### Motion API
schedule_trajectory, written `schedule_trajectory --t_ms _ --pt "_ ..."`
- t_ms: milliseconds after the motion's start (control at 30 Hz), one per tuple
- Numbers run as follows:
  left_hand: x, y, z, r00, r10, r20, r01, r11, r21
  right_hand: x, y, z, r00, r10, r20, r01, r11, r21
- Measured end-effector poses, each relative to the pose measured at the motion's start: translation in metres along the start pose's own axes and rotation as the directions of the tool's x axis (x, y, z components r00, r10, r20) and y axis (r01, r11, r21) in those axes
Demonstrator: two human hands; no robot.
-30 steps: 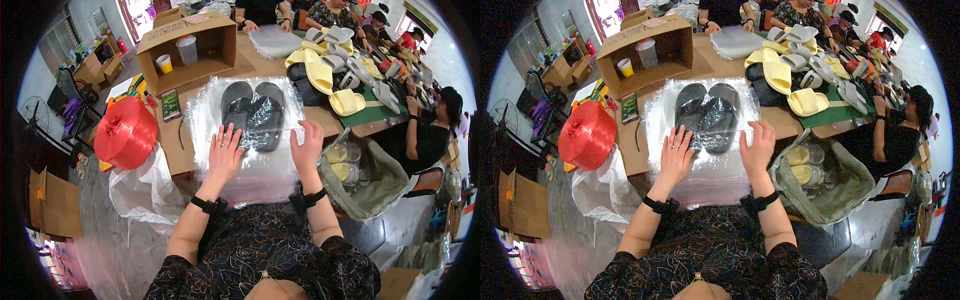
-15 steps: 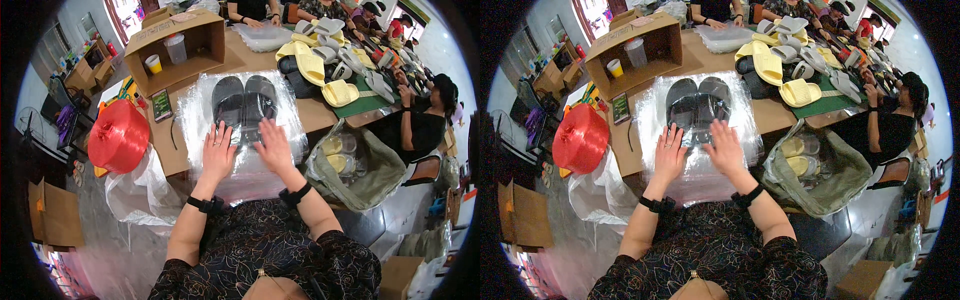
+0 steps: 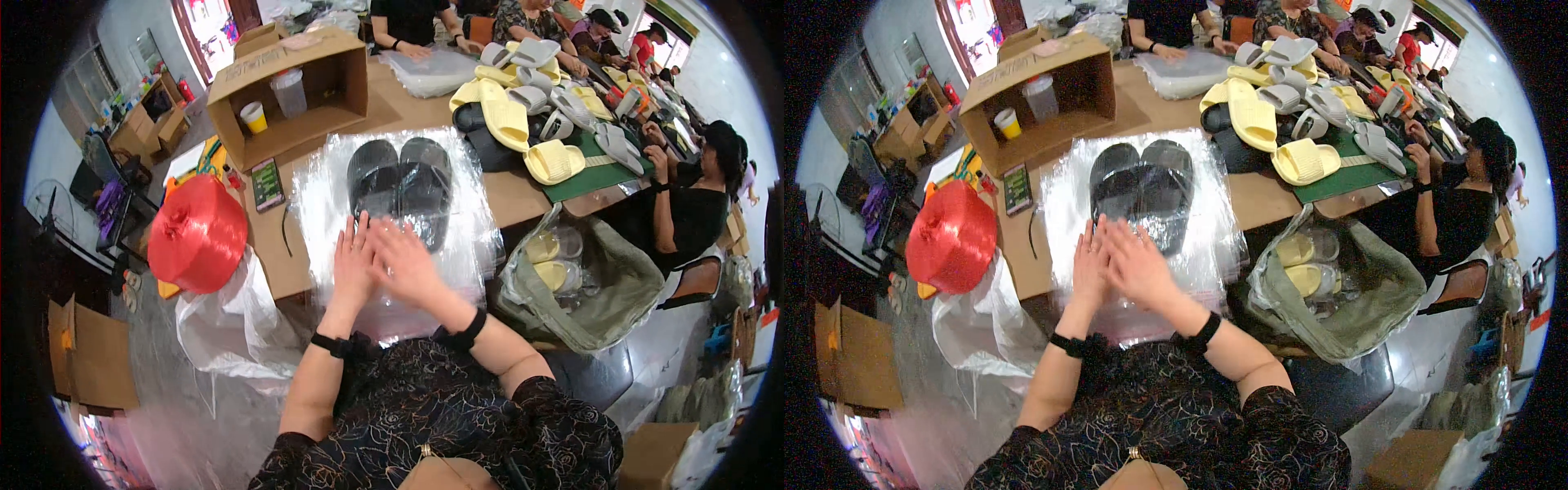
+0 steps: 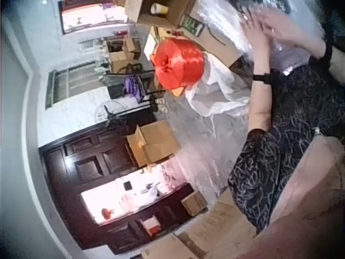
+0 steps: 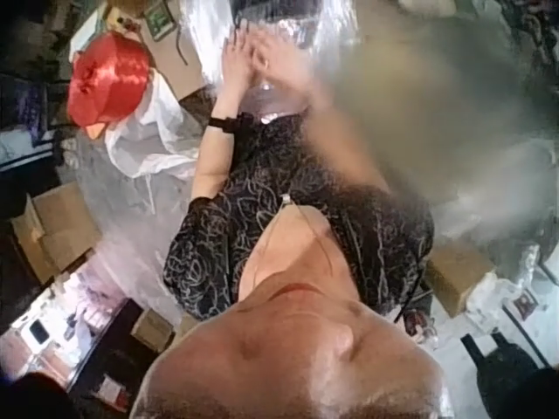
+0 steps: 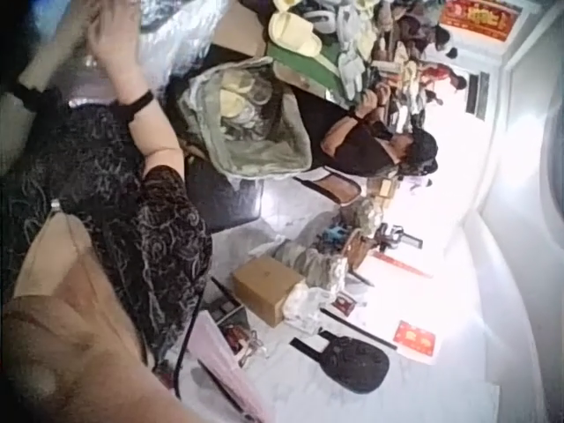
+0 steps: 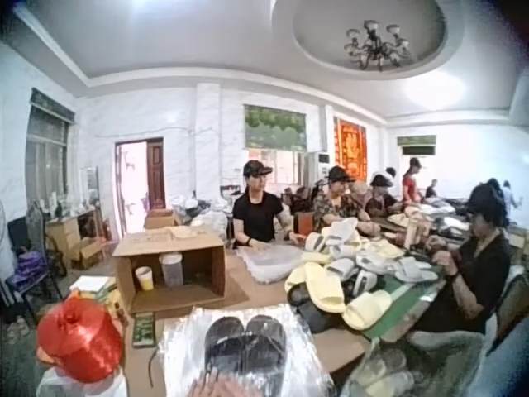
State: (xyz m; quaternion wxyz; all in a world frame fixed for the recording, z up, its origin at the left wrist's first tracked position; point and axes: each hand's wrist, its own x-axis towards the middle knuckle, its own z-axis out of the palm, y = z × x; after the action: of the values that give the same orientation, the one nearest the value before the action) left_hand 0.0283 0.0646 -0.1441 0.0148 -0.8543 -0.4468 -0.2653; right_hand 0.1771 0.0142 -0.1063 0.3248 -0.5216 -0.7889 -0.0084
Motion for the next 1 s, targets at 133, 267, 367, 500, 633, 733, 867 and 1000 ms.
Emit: schedule_trajectory --t_ms 133,267,367,500,633,733,867,1000 --pt "0.001 0.014 -0.006 0.999 -0.02 0.05 0.023 0.997 -0.067 -0.01 0.012 0.015 0.995 0.1 -0.007 -0.1 0.994 -0.053" --pt "-0.005 0.012 -0.013 1.0 -0.013 0.017 0.015 0.995 -0.095 -0.026 0.037 -0.002 0.978 0.193 -0.083 -0.203 0.97 -0.133" --pt "-0.005 0.007 -0.012 1.0 0.0 -0.008 -0.001 0.995 -0.097 -0.041 0.066 -0.026 0.955 0.259 -0.146 -0.271 0.96 -0.071" --pt "-0.003 0.01 -0.014 1.0 0.004 0.003 -0.004 0.995 -0.101 -0.062 0.1 -0.033 0.881 0.452 -0.142 -0.471 0.868 -0.159" --pt "-0.002 0.006 -0.012 0.999 -0.025 0.037 0.029 0.991 -0.128 -0.032 0.058 -0.043 0.911 0.31 -0.274 -0.364 0.915 -0.175" --pt "-0.003 0.006 -0.009 1.0 -0.001 0.013 0.002 0.993 -0.12 -0.004 0.019 -0.039 0.962 0.184 -0.199 -0.164 0.98 0.113" --pt "-0.003 0.008 -0.014 0.994 0.0 0.108 0.007 0.998 -0.063 0.0 0.0 0.005 0.999 0.049 -0.021 -0.048 0.999 0.02" --pt "-0.001 0.014 -0.013 0.997 -0.02 0.072 0.027 0.995 -0.094 -0.006 0.015 0.016 0.997 0.075 -0.01 -0.075 0.996 -0.038"
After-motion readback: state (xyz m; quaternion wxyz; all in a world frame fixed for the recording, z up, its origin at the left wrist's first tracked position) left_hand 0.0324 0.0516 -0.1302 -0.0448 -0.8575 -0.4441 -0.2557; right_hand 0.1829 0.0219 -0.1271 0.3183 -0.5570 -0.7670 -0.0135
